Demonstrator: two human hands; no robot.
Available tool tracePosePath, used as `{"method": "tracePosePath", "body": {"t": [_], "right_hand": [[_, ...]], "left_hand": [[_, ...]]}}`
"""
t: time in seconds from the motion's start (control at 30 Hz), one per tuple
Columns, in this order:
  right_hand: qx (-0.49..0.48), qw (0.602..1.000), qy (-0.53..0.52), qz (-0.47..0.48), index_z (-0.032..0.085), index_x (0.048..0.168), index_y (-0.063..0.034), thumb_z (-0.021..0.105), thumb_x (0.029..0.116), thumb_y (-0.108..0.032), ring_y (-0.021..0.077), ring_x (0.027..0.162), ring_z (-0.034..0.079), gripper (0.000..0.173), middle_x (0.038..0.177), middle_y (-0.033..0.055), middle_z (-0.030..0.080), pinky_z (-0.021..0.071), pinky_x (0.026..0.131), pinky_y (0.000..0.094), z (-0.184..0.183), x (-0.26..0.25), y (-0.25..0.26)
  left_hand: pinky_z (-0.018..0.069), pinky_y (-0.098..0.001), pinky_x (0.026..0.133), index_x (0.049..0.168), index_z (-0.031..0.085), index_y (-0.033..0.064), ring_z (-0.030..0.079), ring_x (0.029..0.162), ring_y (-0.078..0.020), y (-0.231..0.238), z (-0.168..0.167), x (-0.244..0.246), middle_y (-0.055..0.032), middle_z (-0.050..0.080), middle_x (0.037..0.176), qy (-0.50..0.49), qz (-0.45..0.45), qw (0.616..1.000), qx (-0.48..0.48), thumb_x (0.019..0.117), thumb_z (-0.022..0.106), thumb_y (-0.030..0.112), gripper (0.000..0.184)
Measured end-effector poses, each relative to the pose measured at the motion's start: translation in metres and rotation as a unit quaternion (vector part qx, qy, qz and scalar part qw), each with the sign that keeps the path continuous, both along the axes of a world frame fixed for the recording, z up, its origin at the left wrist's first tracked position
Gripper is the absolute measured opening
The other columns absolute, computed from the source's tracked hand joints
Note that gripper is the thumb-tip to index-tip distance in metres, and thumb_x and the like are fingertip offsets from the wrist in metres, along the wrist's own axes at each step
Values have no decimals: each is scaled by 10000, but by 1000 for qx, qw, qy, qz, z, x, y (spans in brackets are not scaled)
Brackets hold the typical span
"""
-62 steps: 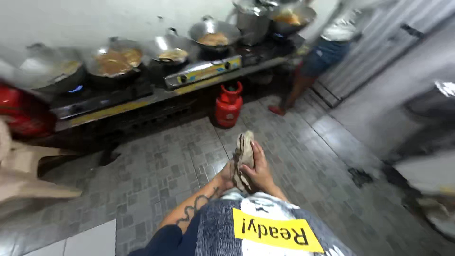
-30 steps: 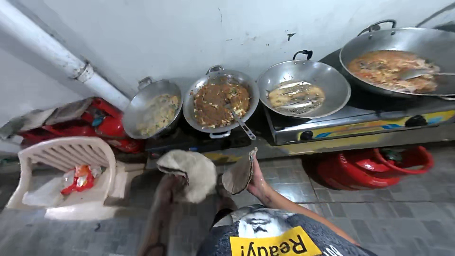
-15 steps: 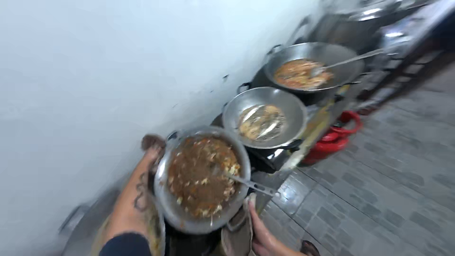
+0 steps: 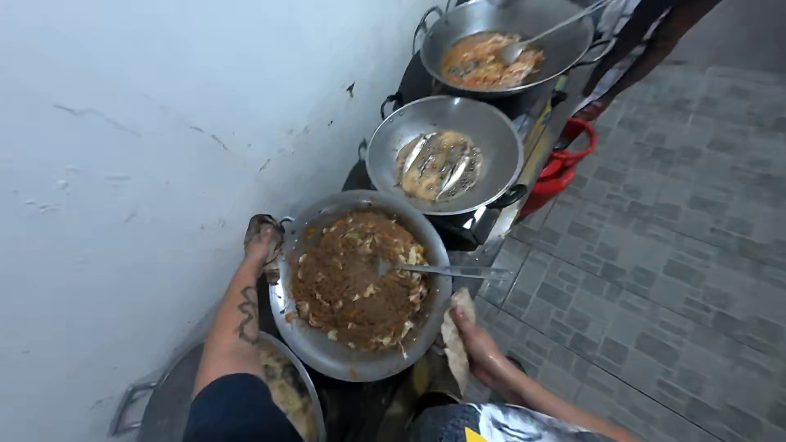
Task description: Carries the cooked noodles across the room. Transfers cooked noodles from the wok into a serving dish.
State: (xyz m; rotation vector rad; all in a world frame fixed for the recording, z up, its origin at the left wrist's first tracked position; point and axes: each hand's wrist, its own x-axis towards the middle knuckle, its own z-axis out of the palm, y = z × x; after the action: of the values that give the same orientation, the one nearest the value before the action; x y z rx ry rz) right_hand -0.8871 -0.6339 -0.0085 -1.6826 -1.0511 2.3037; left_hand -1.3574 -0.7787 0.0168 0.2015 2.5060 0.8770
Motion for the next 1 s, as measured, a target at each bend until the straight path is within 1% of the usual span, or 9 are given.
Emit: {"method": "tracePosePath", "body": {"t": [0.07, 0.17, 0.23, 0.3, 0.4, 0.53, 0.67, 0.87, 1.0], "right_hand": [[11, 1000, 11, 2, 591, 1185, -13, 364, 1123, -427, 143, 753, 677, 476, 859, 78, 658, 597, 692, 340, -1, 0, 0], [10, 1000, 21, -19, 597, 1178, -23, 354, 1124, -421, 130, 744, 684, 470, 850, 68, 670, 603, 686, 321, -1, 1, -2], [-1, 999, 29, -32, 590, 1193, -33, 336, 1124, -436, 122, 765, 685, 481, 869, 61, 670, 603, 700, 316, -1, 2, -3], [-21, 998, 32, -52, 584, 1197, -43, 328, 1124, -439, 120, 776, 683, 477, 880, 58, 665, 600, 702, 312, 1, 1, -4], [-44, 995, 36, -82, 586, 1208, -45, 350, 1122, -438, 141, 795, 694, 467, 903, 73, 677, 606, 708, 330, 7, 2, -4], [-54, 992, 52, -100, 581, 1224, -44, 364, 1122, -423, 150, 811, 706, 448, 922, 83, 689, 613, 720, 335, 10, 10, -6], [-60, 989, 69, -112, 578, 1210, -39, 390, 1118, -416, 156, 801, 705, 432, 913, 85, 687, 615, 711, 339, 12, 24, -7], [-41, 990, 58, -121, 590, 1188, -53, 395, 1118, -403, 124, 786, 695, 407, 897, 58, 681, 607, 697, 310, 19, 39, -11], [-15, 994, 34, -106, 596, 1194, -56, 370, 1122, -419, 115, 774, 697, 434, 892, 42, 687, 615, 687, 316, 16, 52, -13]], "left_hand": [[389, -629, 1090, 1554, 380, 40, 471, 1359, -425, 0, -1, 0, -287, 453, 1508, -50, 38, 996, 60, 1077, 429, 517, 676], [489, -516, 932, 1482, 480, 146, 567, 1168, -280, -1, 0, 7, -148, 571, 1374, -99, 86, 984, 122, 1023, 402, 641, 680], [505, -352, 759, 1343, 550, 170, 575, 915, -141, 1, 0, 10, -39, 601, 1108, -87, 111, 979, 146, 1023, 381, 654, 605], [504, -372, 797, 1341, 564, 140, 580, 935, -157, 3, 6, 9, -63, 617, 1128, -99, 117, 976, 156, 1020, 441, 627, 597], [501, -288, 634, 1166, 615, 84, 570, 707, -102, 7, 2, 0, -24, 609, 883, -80, 109, 980, 145, 1021, 550, 501, 447], [530, -381, 810, 1256, 606, -26, 625, 903, -178, 18, 17, 11, -139, 659, 1078, -46, 59, 991, 111, 1048, 562, 330, 414], [528, -401, 879, 1259, 599, -53, 633, 987, -199, 30, 22, 28, -174, 656, 1145, -18, 40, 993, 107, 1039, 585, 275, 396], [520, -379, 798, 1246, 600, -36, 606, 886, -190, 49, 14, 34, -155, 642, 1064, -19, 39, 993, 109, 1036, 590, 281, 381], [527, -389, 812, 1301, 590, 18, 608, 914, -176, 53, 10, 44, -130, 643, 1121, -38, 35, 995, 83, 1012, 599, 359, 447]]}}
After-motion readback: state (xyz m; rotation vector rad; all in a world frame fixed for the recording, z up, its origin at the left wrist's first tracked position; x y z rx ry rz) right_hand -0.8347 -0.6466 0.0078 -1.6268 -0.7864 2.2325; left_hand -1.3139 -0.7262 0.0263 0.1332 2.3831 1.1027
